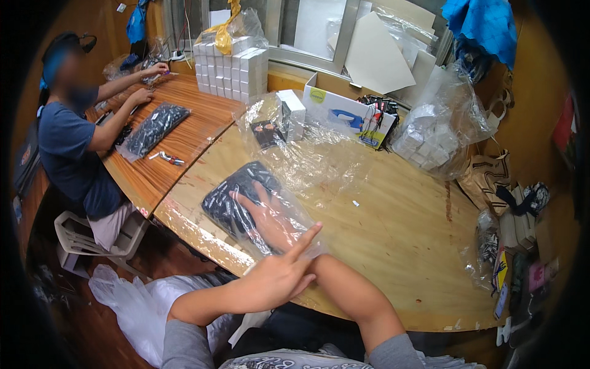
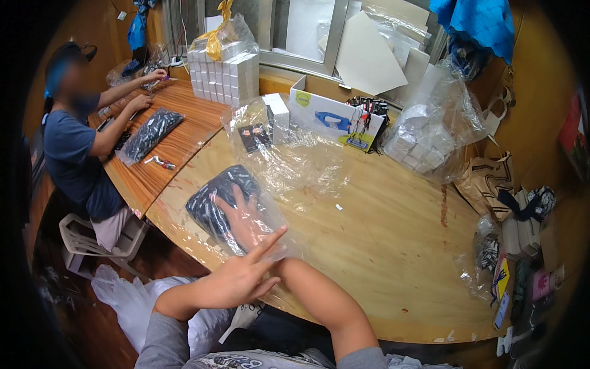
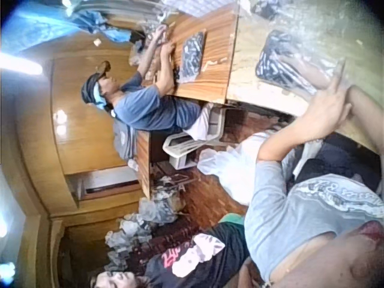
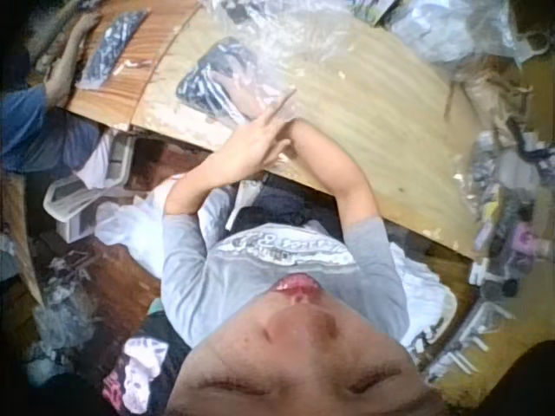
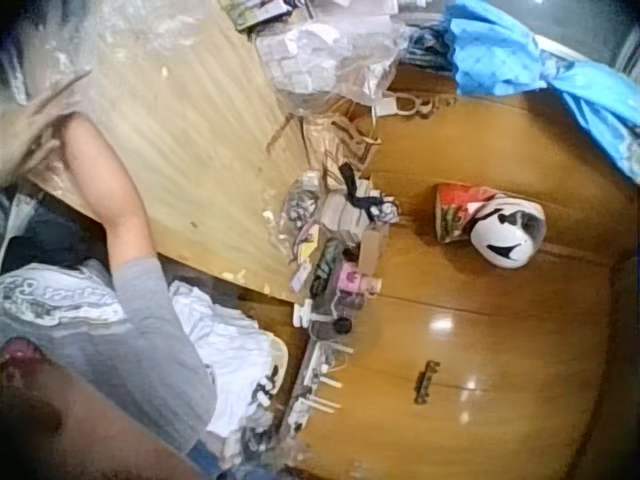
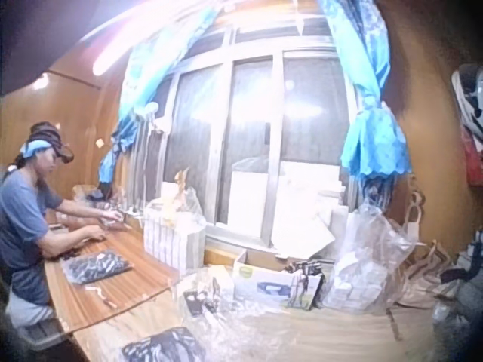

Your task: The person organizes small electronic components, specifically black USB drives with tags, on a wooden table. They remove the items from a plastic bag, sort them into a pile, and then place them into a cardboard box. The person also moves a floral pouch and a cardboard box aside to clear the workspace.

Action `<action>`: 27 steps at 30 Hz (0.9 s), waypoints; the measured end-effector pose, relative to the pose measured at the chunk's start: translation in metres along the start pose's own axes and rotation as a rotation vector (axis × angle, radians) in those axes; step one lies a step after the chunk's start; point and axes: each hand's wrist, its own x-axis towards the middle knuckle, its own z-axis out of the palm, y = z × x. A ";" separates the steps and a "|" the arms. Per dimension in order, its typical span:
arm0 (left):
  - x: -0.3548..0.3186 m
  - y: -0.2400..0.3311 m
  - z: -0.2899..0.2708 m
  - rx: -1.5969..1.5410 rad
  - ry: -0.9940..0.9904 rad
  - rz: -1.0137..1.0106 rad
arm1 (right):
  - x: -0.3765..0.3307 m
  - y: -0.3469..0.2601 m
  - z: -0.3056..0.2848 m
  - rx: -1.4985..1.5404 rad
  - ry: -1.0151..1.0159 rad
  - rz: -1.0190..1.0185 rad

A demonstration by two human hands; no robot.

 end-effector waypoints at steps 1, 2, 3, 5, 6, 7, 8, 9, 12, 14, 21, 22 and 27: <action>-0.003 -0.006 -0.003 -0.042 0.063 0.106 | -0.003 0.004 0.008 -0.080 0.000 0.017; -0.011 -0.023 -0.009 -0.080 0.130 0.203 | -0.003 0.008 0.007 0.046 0.001 -0.056; -0.017 -0.043 -0.017 -0.118 0.193 0.312 | -0.009 0.012 0.006 0.101 0.069 -0.096; -0.018 -0.073 -0.035 -0.188 0.255 0.288 | -0.024 0.020 0.001 0.203 0.212 -0.165; -0.017 -0.079 -0.043 -0.206 0.299 0.219 | -0.029 0.022 0.000 0.201 0.195 -0.164; -0.016 -0.077 -0.047 -0.193 0.370 0.059 | -0.029 0.023 -0.002 0.201 0.176 -0.165; -0.016 -0.080 -0.047 0.007 0.340 -0.041 | -0.026 0.023 -0.005 0.201 0.161 -0.180; -0.012 -0.089 -0.042 0.205 0.303 -0.137 | -0.026 0.021 -0.007 0.198 0.147 -0.193; -0.005 -0.112 -0.025 0.451 0.276 -0.212 | -0.034 0.013 -0.021 0.162 0.181 -0.270; 0.006 -0.120 -0.021 0.465 0.305 -0.191 | -0.041 0.024 -0.025 0.214 0.163 -0.256; 0.021 -0.138 -0.022 0.407 0.360 -0.130 | -0.079 0.061 -0.044 0.268 0.118 -0.215; 0.023 -0.136 -0.024 0.389 0.357 -0.115 | -0.087 0.064 -0.049 0.218 0.095 -0.154; 0.043 -0.148 -0.027 0.393 0.356 -0.161 | -0.105 0.096 -0.079 0.577 0.222 -0.110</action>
